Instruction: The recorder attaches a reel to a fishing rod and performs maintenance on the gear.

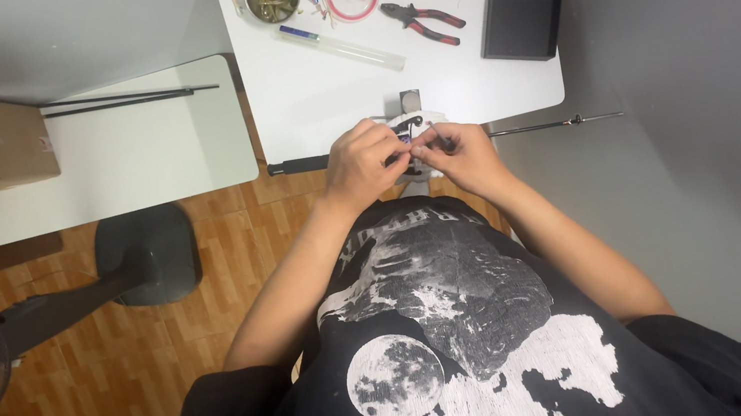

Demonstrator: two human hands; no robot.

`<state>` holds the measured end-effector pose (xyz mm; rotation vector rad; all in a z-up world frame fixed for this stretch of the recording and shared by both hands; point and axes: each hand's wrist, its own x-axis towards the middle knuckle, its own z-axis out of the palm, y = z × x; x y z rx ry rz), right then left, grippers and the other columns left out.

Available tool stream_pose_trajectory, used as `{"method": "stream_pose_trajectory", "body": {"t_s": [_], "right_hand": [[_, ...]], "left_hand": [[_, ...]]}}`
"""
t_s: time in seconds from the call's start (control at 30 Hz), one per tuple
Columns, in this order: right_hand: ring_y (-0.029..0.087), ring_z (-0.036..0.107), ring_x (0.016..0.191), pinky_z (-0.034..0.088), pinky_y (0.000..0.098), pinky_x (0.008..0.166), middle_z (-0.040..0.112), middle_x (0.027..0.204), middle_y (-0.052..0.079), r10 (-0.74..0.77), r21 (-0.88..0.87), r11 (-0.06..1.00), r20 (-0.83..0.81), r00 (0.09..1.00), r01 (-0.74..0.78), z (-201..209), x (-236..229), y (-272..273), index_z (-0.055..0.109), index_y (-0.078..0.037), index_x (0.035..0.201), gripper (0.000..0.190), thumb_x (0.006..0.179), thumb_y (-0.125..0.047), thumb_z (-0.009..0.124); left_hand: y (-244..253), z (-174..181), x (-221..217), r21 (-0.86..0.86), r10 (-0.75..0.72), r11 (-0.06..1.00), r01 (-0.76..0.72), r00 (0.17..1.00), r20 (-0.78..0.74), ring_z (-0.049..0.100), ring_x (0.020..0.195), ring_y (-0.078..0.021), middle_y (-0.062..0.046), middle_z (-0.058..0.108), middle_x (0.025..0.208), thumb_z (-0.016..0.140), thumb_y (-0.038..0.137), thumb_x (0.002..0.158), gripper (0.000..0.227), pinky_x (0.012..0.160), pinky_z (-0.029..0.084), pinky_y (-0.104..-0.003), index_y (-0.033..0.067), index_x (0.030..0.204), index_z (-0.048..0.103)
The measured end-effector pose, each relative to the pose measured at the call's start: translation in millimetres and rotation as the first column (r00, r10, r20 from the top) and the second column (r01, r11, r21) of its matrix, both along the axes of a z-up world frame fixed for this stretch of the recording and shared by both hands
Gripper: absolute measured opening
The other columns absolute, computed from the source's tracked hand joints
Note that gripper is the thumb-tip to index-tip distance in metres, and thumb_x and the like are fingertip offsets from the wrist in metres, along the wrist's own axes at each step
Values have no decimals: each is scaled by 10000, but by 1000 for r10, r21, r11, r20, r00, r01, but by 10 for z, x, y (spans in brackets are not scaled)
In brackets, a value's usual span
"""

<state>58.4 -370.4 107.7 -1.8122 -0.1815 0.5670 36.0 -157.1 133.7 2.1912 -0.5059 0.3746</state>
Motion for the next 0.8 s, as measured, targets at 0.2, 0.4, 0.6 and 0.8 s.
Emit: {"method": "stream_pose_trajectory", "body": {"t_s": [0.2,0.4,0.6,0.8], "right_hand": [[0,573,712,469,194,618,698,804,-52,69,76,995,-84,994,-62,-178,-3,-36,740,-32,1030,138,940,-135,722],[39,592,772,507,240,689,696,838,-20,181,-24,983,-55,982,-182,-153,-41,-30,702,-33,970,101,925,-123,693],[89,574,761,491,274,719,678,796,31,186,-100,977,-50,981,-191,-240,-13,-97,689,-14,970,189,989,-194,633],[82,577,721,490,284,674,670,751,0,131,-65,989,-58,990,-135,-402,-33,-165,727,-15,1001,260,992,-221,569]], "left_hand": [[59,-23,-17,32,-67,997,67,998,5,650,824,-198,-14,670,824,851,105,742,137,687,542,-338,89,765,716],[128,-143,-108,15,-91,996,92,993,-71,647,813,-184,2,677,836,879,181,745,172,684,531,-326,109,774,725],[264,-197,-111,111,69,992,-52,986,-152,657,883,-222,-22,698,927,889,266,713,299,740,532,-330,113,928,749],[372,-522,-197,84,93,994,-63,898,-431,711,907,-196,-33,729,993,864,198,794,316,798,568,-327,112,1082,767]]}}
